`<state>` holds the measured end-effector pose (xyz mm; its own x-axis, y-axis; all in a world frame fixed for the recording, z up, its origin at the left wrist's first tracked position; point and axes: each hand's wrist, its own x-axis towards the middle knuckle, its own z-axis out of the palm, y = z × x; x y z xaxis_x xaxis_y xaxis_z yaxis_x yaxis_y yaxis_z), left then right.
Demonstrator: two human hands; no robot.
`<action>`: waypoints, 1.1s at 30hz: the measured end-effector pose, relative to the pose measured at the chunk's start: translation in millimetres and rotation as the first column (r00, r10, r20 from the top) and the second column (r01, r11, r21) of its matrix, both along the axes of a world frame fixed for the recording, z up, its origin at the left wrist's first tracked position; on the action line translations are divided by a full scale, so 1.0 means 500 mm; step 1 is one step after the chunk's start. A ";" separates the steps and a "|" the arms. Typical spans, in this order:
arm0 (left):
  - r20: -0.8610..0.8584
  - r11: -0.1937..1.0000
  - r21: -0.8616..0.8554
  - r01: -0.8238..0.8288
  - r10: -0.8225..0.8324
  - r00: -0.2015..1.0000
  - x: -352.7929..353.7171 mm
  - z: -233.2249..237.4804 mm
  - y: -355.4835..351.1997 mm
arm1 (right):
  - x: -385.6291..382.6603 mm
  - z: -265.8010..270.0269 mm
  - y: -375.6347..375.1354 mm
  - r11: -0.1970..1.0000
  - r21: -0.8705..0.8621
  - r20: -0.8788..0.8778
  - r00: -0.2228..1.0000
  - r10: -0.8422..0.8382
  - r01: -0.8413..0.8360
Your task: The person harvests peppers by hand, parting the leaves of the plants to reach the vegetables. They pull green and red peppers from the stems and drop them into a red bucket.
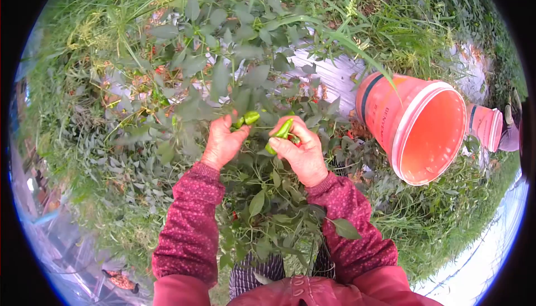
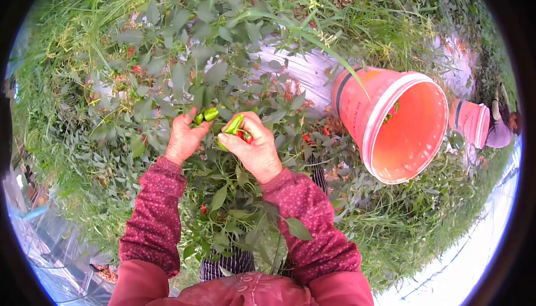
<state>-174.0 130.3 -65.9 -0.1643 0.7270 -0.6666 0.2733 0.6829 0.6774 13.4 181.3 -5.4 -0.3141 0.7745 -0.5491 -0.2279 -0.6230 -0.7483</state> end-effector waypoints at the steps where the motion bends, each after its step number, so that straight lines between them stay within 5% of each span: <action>1: 0.011 0.999 -0.027 -0.037 0.038 0.999 0.015 0.035 0.020 | 0.003 0.001 0.005 0.981 -0.149 0.045 0.990 0.132 -0.124; 2: 0.014 0.999 -0.029 -0.037 0.037 0.999 0.017 0.034 0.017 | 0.006 0.001 0.008 0.925 -0.299 0.069 0.962 0.264 -0.233; 4: 0.051 0.996 0.002 0.087 -0.087 0.995 0.010 0.026 0.012 | -0.006 -0.063 -0.021 0.960 -0.169 0.070 0.969 0.238 -0.224; 7: -0.085 0.985 0.044 0.167 -0.163 0.983 0.012 -0.003 -0.015 | -0.028 -0.110 -0.017 0.898 0.219 0.452 0.855 0.253 -0.381; 8: -0.105 0.982 0.020 0.186 -0.183 0.977 0.016 -0.003 -0.013 | -0.025 -0.119 -0.011 0.900 0.220 0.447 0.859 0.250 -0.377; 10: -0.185 0.956 0.028 0.292 -0.283 0.941 0.014 -0.003 -0.009 | -0.024 -0.103 0.020 0.732 -0.058 0.514 0.608 0.605 -0.679; 12: -0.319 0.875 0.026 0.483 -0.450 0.834 0.014 -0.007 -0.001 | -0.024 -0.086 0.035 0.696 -0.088 0.528 0.559 0.639 -0.713; 14: -0.305 0.865 0.040 0.501 -0.467 0.830 0.011 -0.010 0.003 | -0.025 -0.055 0.044 0.549 -0.129 0.675 0.332 0.659 -0.826; 18: -0.262 0.855 0.123 0.504 -0.462 0.847 0.019 0.022 0.019 | -0.012 -0.054 0.021 0.599 0.076 0.803 0.405 0.438 -0.797; 20: -0.280 0.825 0.083 0.559 -0.519 0.808 0.020 0.029 0.021 | -0.013 -0.063 0.025 0.698 -0.044 0.593 0.544 0.594 -0.715; 21: -0.315 0.804 0.059 0.592 -0.548 0.775 0.022 0.033 0.020 | -0.014 -0.070 0.031 0.699 -0.037 0.590 0.548 0.592 -0.714; 23: -0.389 0.792 0.082 0.606 -0.534 0.751 0.021 0.033 0.004 | -0.015 -0.084 0.039 0.696 -0.305 0.219 0.663 0.716 -0.650; 24: -0.393 0.790 0.081 0.608 -0.536 0.748 0.019 0.030 0.006 | -0.016 -0.092 0.032 0.698 -0.301 0.218 0.666 0.713 -0.650; 27: -0.375 0.764 0.083 0.639 -0.571 0.731 0.017 0.029 0.007 | -0.016 -0.091 0.001 0.770 -0.127 0.346 0.700 0.625 -0.625; 29: -0.370 0.728 -0.111 0.676 -0.662 0.652 0.028 0.037 0.015 | -0.008 -0.061 -0.009 0.710 -0.071 0.633 0.518 0.575 -0.701; 30: -0.364 0.727 -0.104 0.679 -0.663 0.655 0.026 0.034 0.014 | -0.005 -0.044 -0.013 0.711 -0.078 0.639 0.513 0.574 -0.699; 33: -0.369 0.713 0.213 0.668 -0.575 0.731 0.028 0.026 0.011 | 0.014 -0.004 -0.030 0.759 0.085 0.719 0.567 0.402 -0.646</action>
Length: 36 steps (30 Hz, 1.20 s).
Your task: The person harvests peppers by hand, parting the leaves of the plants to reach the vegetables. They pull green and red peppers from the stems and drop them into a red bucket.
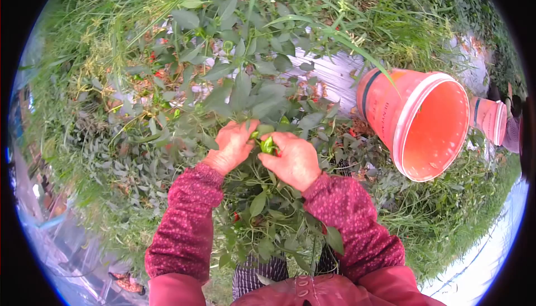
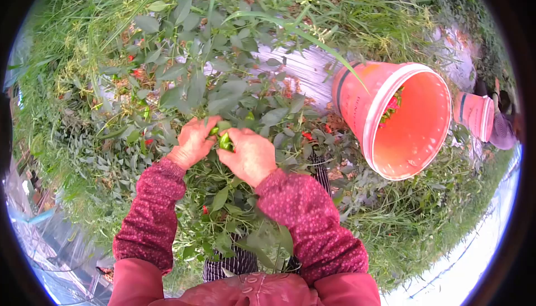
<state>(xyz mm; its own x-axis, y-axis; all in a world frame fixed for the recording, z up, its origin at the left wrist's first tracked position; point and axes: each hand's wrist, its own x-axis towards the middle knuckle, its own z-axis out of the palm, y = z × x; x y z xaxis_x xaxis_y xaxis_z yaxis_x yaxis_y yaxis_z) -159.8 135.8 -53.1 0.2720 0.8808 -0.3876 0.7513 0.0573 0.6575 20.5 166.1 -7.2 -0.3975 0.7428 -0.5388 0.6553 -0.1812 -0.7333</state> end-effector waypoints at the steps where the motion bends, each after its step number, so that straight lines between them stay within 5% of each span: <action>1: 0.005 1.000 0.000 0.003 -0.003 1.000 0.002 -0.002 -0.003 | 0.008 0.012 -0.001 1.000 0.000 0.005 1.000 -0.003 0.003; 5: -0.026 0.999 0.033 0.041 -0.040 0.999 0.021 0.003 -0.010 | 0.047 0.022 -0.017 0.996 -0.056 -0.012 0.998 0.062 -0.062; 7: -0.159 0.998 0.034 0.055 -0.049 0.986 0.026 0.002 -0.015 | 0.037 0.012 -0.019 0.976 -0.204 -0.118 0.987 -0.106 0.080; 9: -0.144 0.998 0.033 0.045 -0.040 0.989 0.021 -0.002 -0.015 | 0.035 -0.011 -0.012 0.974 -0.220 -0.111 0.990 -0.084 0.058; 11: -0.200 0.992 0.081 0.092 -0.074 0.977 0.013 -0.009 -0.017 | 0.026 -0.059 -0.018 0.814 -0.576 -0.279 0.917 -0.286 0.078; 15: -0.298 0.992 0.018 0.124 -0.114 0.948 0.019 0.004 -0.007 | 0.009 -0.068 -0.011 0.792 -0.602 -0.210 0.937 -0.278 0.101; 23: -0.328 0.997 -0.003 0.081 -0.078 0.942 0.057 0.006 -0.009 | 0.032 -0.005 -0.028 0.975 -0.093 -0.024 0.979 -0.203 0.200; 31: -0.425 0.982 -0.187 0.023 -0.102 0.899 0.100 -0.002 0.005 | 0.071 0.008 -0.009 0.987 -0.103 -0.004 0.992 -0.125 0.124; 34: -0.488 0.838 -0.369 -0.402 0.193 0.851 0.082 0.003 0.024 | 0.088 0.014 -0.008 0.970 -0.213 -0.066 0.989 -0.135 0.118; 35: -0.440 0.955 -0.101 -0.279 0.209 0.873 0.061 -0.008 0.017 | 0.098 0.017 -0.013 0.976 -0.201 -0.101 0.989 -0.111 0.089; 36: -0.396 0.976 -0.116 -0.185 0.125 0.910 0.060 0.000 0.030 | 0.105 0.018 -0.021 0.979 -0.194 -0.135 0.987 -0.088 0.061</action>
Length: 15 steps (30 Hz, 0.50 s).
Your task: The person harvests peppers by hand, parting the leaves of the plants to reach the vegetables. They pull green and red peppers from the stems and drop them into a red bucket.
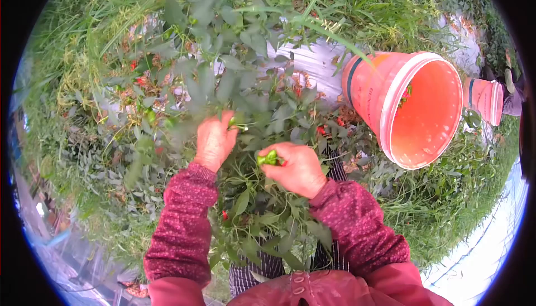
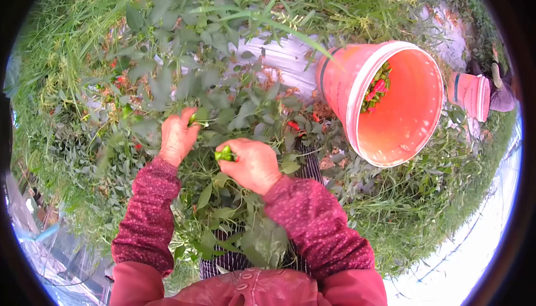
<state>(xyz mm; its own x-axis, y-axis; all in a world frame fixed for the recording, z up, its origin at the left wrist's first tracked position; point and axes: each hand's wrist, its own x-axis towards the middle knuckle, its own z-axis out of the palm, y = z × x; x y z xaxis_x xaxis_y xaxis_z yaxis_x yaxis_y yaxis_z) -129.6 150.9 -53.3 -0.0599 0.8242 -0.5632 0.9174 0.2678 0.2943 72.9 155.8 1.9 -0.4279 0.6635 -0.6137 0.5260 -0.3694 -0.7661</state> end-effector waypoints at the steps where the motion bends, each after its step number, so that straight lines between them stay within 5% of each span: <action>1: 0.044 0.996 -0.009 0.090 -0.090 0.995 -0.005 0.013 0.008 | 0.003 -0.001 -0.006 1.000 -0.013 -0.007 1.000 0.000 -0.001; 2: 0.036 0.996 -0.009 0.088 -0.088 0.995 -0.013 0.006 0.002 | 0.007 -0.009 0.001 0.949 -0.209 -0.163 0.948 -0.274 0.238; 3: 0.144 0.997 -0.012 -0.081 0.082 0.986 -0.021 -0.009 -0.006 | 0.018 -0.015 0.009 0.803 -0.424 -0.246 0.800 -0.547 0.418; 4: 0.249 0.969 -0.036 -0.244 0.245 0.937 -0.030 -0.019 -0.012 | 0.042 -0.002 0.033 0.794 -0.405 -0.244 0.783 -0.572 0.454; 6: 0.264 0.967 -0.029 -0.254 0.252 0.931 -0.055 -0.011 -0.018 | 0.106 0.046 0.070 0.707 -0.372 -0.190 0.697 -0.692 0.601; 9: 0.217 0.977 0.016 -0.212 0.204 0.955 -0.097 0.003 -0.028 | 0.236 0.096 0.111 0.695 0.032 -0.119 0.693 -0.711 0.718; 11: 0.420 0.891 -0.141 -0.432 0.449 0.788 -0.139 0.009 -0.045 | 0.341 0.105 0.143 0.653 0.272 0.051 0.668 -0.743 0.707; 15: 0.607 0.692 -0.339 -0.638 0.679 0.413 -0.239 0.019 -0.071 | 0.526 0.028 0.185 0.713 0.435 0.288 0.665 -0.689 0.550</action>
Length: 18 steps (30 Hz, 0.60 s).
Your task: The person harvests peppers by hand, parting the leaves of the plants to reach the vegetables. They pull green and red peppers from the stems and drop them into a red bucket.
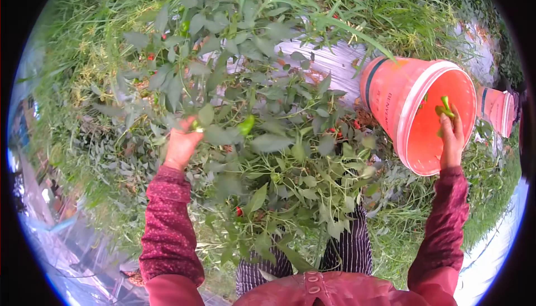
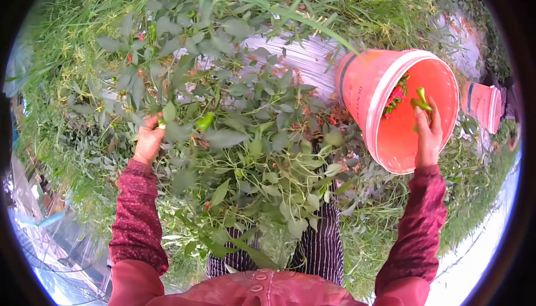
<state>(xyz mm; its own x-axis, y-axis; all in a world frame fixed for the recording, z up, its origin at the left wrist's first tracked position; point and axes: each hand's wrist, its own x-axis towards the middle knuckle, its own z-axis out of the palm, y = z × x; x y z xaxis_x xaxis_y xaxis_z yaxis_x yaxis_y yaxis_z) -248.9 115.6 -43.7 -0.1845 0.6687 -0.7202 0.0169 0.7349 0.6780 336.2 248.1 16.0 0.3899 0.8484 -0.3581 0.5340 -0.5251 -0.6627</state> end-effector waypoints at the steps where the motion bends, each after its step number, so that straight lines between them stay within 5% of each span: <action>1: -0.008 1.000 0.000 -0.004 0.004 1.000 -0.012 0.008 -0.014 | 0.036 -0.032 -0.006 0.998 0.002 0.139 0.988 0.063 -0.064; 4: 0.125 0.997 0.057 -0.048 0.040 0.991 -0.045 0.029 -0.047 | -0.025 -0.011 0.019 0.970 0.173 0.125 0.980 0.152 -0.172; 7: 0.161 0.989 0.084 -0.121 0.107 0.981 -0.051 0.006 -0.094 | -0.259 0.047 0.013 0.987 0.102 -0.275 0.951 0.144 -0.121; 9: 0.220 0.990 0.059 -0.130 0.114 0.969 -0.035 0.016 -0.090 | -0.394 0.040 -0.008 0.964 0.051 -0.453 0.854 0.255 -0.261; 12: 0.256 0.980 -0.036 -0.197 0.199 0.946 -0.028 0.016 -0.105 | -0.559 0.011 -0.046 0.793 0.178 -0.519 0.629 0.579 -0.582; 14: 0.214 0.989 0.040 -0.143 0.131 0.968 -0.009 0.028 -0.093 | -0.640 -0.008 -0.080 0.719 0.311 -0.500 0.536 0.680 -0.622; 15: 0.103 0.993 0.018 -0.113 0.111 0.988 0.007 0.035 -0.085 | -0.665 0.000 -0.091 0.697 0.166 -0.608 0.484 0.630 -0.698; 16: 0.108 0.992 0.017 -0.125 0.122 0.987 0.015 0.033 -0.085 | -0.682 -0.015 -0.101 0.506 0.288 -0.414 0.371 0.831 -0.813; 18: 0.074 0.998 0.021 -0.055 0.053 0.996 0.025 0.032 -0.080 | -0.715 -0.037 -0.140 0.362 0.266 -0.370 0.252 0.894 -0.894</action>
